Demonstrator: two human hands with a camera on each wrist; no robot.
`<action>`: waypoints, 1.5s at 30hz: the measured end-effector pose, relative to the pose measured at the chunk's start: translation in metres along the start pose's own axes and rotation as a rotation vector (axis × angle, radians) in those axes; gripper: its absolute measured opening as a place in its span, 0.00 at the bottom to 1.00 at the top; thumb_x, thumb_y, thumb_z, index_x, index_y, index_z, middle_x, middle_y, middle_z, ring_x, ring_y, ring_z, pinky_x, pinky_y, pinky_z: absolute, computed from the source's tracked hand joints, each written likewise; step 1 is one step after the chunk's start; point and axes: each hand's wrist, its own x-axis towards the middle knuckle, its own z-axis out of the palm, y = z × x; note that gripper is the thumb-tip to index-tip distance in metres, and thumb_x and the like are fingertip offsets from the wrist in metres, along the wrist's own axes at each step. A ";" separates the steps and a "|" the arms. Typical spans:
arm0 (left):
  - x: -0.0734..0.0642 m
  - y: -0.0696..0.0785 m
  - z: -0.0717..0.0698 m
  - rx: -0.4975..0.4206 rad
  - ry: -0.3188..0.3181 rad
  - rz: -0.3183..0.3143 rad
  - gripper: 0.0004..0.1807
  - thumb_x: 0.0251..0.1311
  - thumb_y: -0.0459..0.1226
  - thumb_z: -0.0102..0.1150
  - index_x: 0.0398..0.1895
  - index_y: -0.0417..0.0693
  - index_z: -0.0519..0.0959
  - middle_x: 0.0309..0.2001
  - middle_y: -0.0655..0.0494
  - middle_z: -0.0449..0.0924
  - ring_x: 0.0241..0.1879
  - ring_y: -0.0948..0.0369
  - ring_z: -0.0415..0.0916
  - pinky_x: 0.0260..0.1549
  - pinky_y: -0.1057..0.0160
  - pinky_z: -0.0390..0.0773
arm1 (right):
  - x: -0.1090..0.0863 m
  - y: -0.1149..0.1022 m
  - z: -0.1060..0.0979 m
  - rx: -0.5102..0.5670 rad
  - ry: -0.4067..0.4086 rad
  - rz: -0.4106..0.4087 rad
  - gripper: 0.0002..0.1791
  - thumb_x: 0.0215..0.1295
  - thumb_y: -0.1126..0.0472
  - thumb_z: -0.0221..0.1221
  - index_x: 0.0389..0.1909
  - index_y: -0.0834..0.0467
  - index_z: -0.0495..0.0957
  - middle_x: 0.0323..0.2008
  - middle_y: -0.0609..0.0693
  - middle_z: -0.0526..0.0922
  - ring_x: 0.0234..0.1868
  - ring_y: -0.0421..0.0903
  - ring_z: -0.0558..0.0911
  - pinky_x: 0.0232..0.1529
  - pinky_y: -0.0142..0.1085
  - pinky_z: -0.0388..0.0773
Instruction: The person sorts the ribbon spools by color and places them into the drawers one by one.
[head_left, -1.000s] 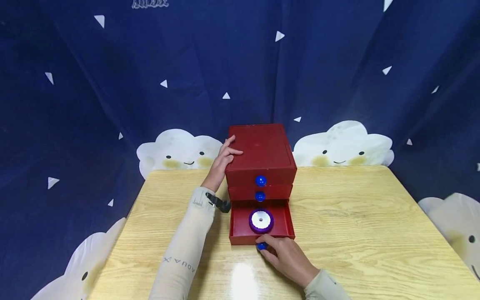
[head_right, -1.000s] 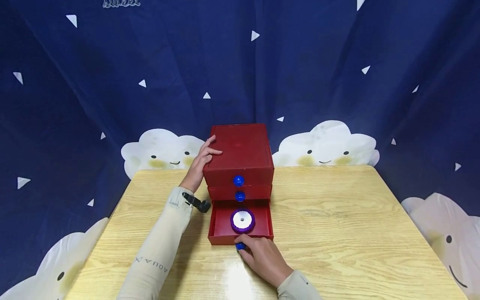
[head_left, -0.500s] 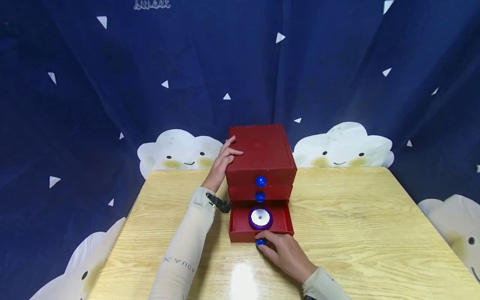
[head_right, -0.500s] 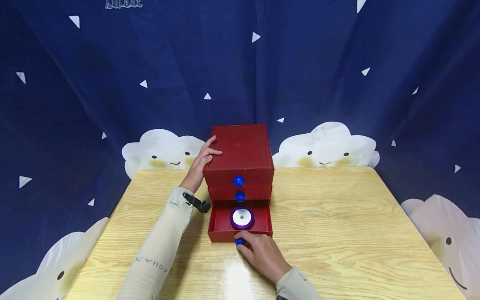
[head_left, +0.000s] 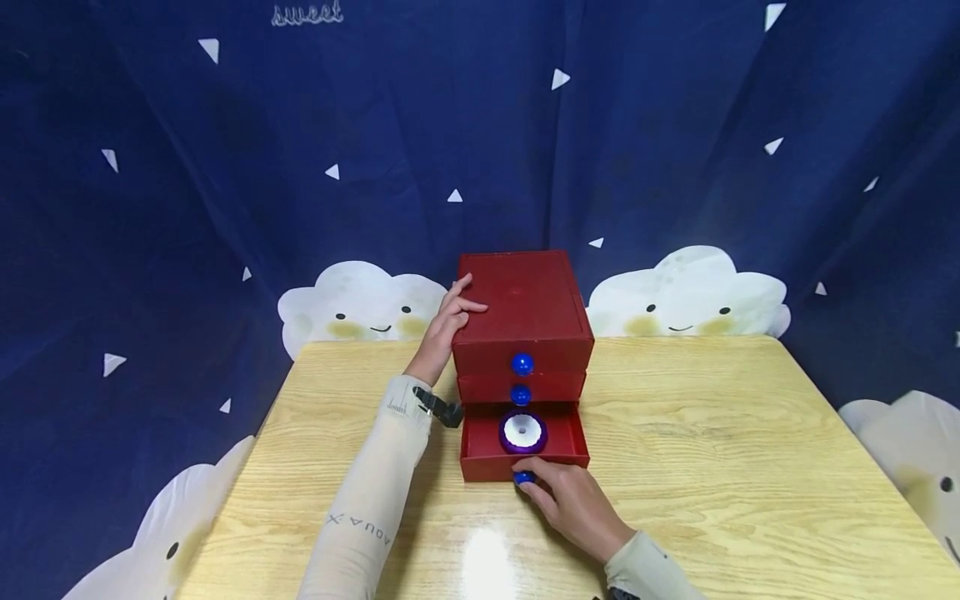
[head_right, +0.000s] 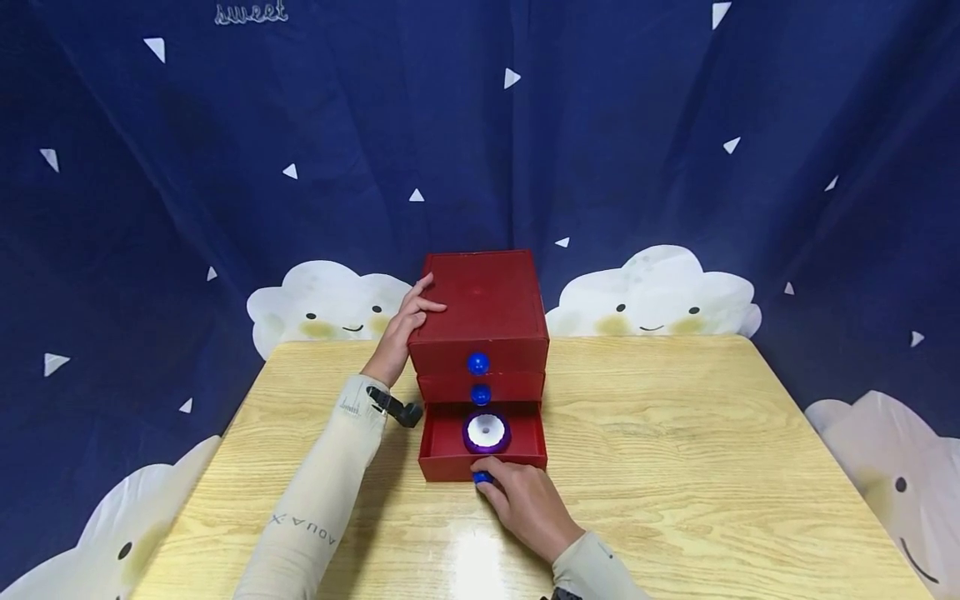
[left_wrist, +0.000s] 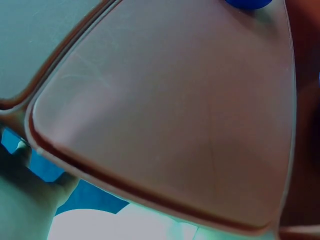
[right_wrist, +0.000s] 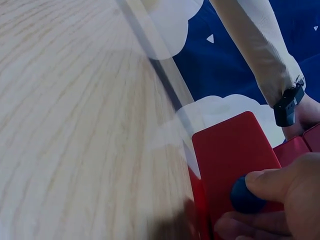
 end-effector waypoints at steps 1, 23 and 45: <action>0.000 0.000 0.000 -0.001 0.000 -0.001 0.20 0.66 0.30 0.37 0.53 0.31 0.76 0.76 0.49 0.48 0.75 0.61 0.32 0.71 0.49 0.35 | 0.000 0.001 0.000 -0.007 0.010 -0.001 0.12 0.66 0.56 0.60 0.50 0.47 0.81 0.46 0.37 0.84 0.42 0.32 0.81 0.44 0.37 0.80; 0.003 0.001 0.001 -0.012 0.001 0.014 0.20 0.65 0.28 0.37 0.53 0.28 0.76 0.75 0.48 0.49 0.75 0.59 0.32 0.70 0.48 0.34 | 0.009 0.015 0.007 0.024 0.076 -0.046 0.13 0.65 0.60 0.61 0.49 0.49 0.81 0.47 0.37 0.83 0.47 0.34 0.81 0.47 0.36 0.80; 0.007 -0.027 -0.003 -0.001 0.020 0.016 0.20 0.65 0.31 0.38 0.52 0.33 0.77 0.75 0.57 0.50 0.75 0.64 0.33 0.71 0.50 0.34 | 0.021 0.024 0.009 0.018 0.074 -0.064 0.12 0.66 0.61 0.59 0.50 0.48 0.80 0.47 0.39 0.84 0.47 0.36 0.82 0.47 0.36 0.80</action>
